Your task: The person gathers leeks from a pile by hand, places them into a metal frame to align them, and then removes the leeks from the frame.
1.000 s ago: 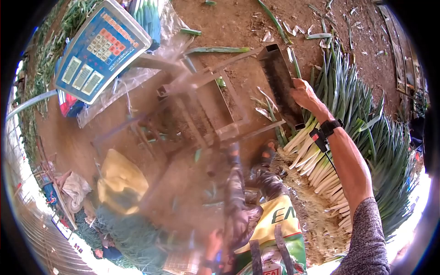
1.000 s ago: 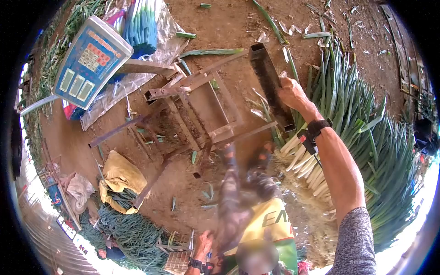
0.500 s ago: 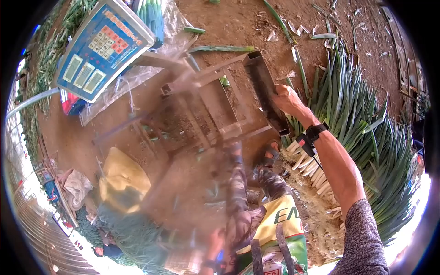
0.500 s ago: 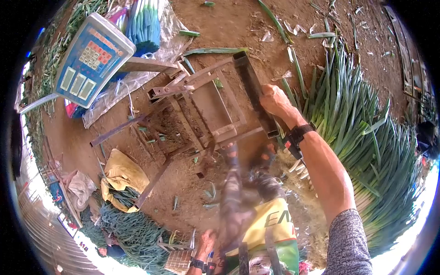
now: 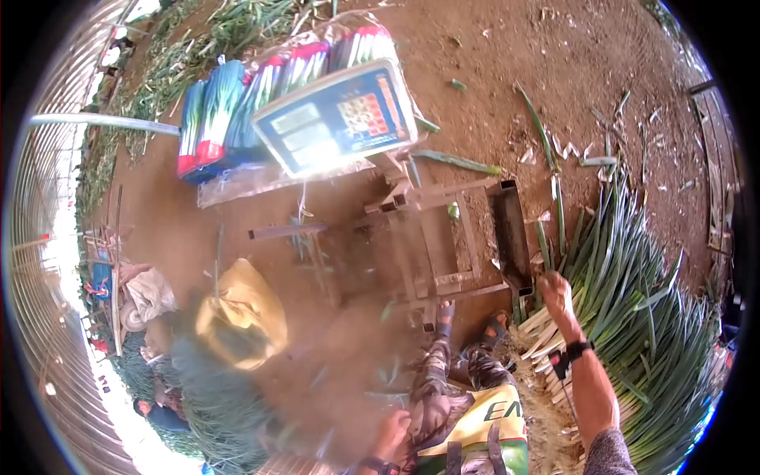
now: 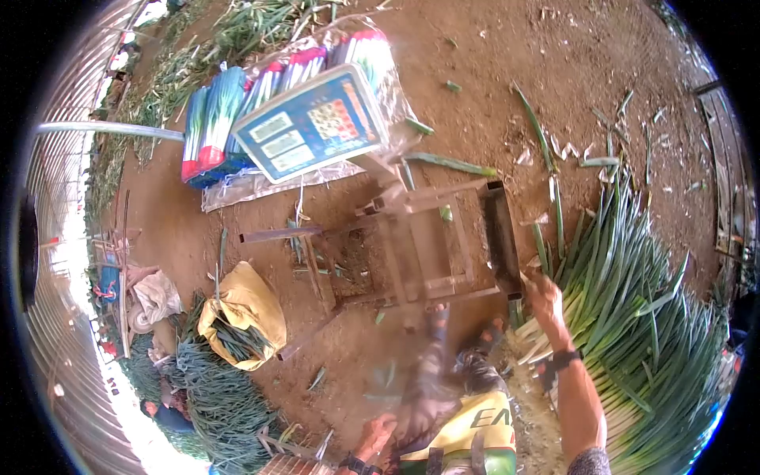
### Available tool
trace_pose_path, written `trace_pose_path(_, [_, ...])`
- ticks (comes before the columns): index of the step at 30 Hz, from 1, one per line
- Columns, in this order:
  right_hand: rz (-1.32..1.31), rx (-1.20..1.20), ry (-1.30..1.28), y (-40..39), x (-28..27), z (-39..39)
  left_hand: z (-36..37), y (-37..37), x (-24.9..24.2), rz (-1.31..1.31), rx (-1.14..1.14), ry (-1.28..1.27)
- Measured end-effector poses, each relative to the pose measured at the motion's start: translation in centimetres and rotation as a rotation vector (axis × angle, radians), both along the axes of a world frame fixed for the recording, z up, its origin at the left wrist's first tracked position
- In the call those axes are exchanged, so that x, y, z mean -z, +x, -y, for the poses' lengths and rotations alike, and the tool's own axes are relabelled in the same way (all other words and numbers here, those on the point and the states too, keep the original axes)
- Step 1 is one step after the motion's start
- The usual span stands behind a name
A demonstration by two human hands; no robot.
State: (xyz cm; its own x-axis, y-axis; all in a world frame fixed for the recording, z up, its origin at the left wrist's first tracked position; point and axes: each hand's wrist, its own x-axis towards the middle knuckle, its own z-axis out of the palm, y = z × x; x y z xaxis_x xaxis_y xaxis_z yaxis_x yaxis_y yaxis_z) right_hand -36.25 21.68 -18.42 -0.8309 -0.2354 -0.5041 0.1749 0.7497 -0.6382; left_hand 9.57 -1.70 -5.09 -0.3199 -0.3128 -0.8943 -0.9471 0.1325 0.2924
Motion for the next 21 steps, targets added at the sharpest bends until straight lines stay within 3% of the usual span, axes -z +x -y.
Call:
trace_pose_path(2, [0.157, 0.086, 0.041, 4.0, 1.7, -3.8, 0.2, -0.1, 0.1, -0.155, 0.011, -0.029])
trace_pose_path(4, [0.228, -0.066, 0.222, 7.5, -0.8, -5.2, 0.7, -0.3, 0.7, -0.228, 0.005, -0.030])
trace_pose_path(7, [0.071, -0.169, 0.322, 14.5, -1.2, -8.6, 1.5, -0.7, 1.6, -0.228, 0.002, -0.005])
trace_pose_path(9, [0.089, -0.308, 0.331, 17.4, -3.1, -9.7, 2.7, -1.7, 1.4, -0.241, 0.050, -0.011])
trace_pose_path(14, [0.339, -0.215, 0.208, 22.8, -6.3, -10.6, 5.8, -4.1, 0.2, -0.301, 0.095, -0.016])
trace_pose_path(16, [0.422, -0.151, 0.219, 23.0, -10.2, -8.6, 6.7, -4.6, 0.7, -0.353, 0.101, -0.016])
trace_pose_path(17, [0.325, -0.240, 0.256, 23.5, -10.8, -8.3, 7.1, -5.0, 0.9, -0.375, 0.124, -0.023])
trace_pose_path(21, [0.382, -0.194, 0.162, 25.3, -11.9, -7.9, 8.5, -6.2, 0.1, -0.422, 0.165, -0.036])
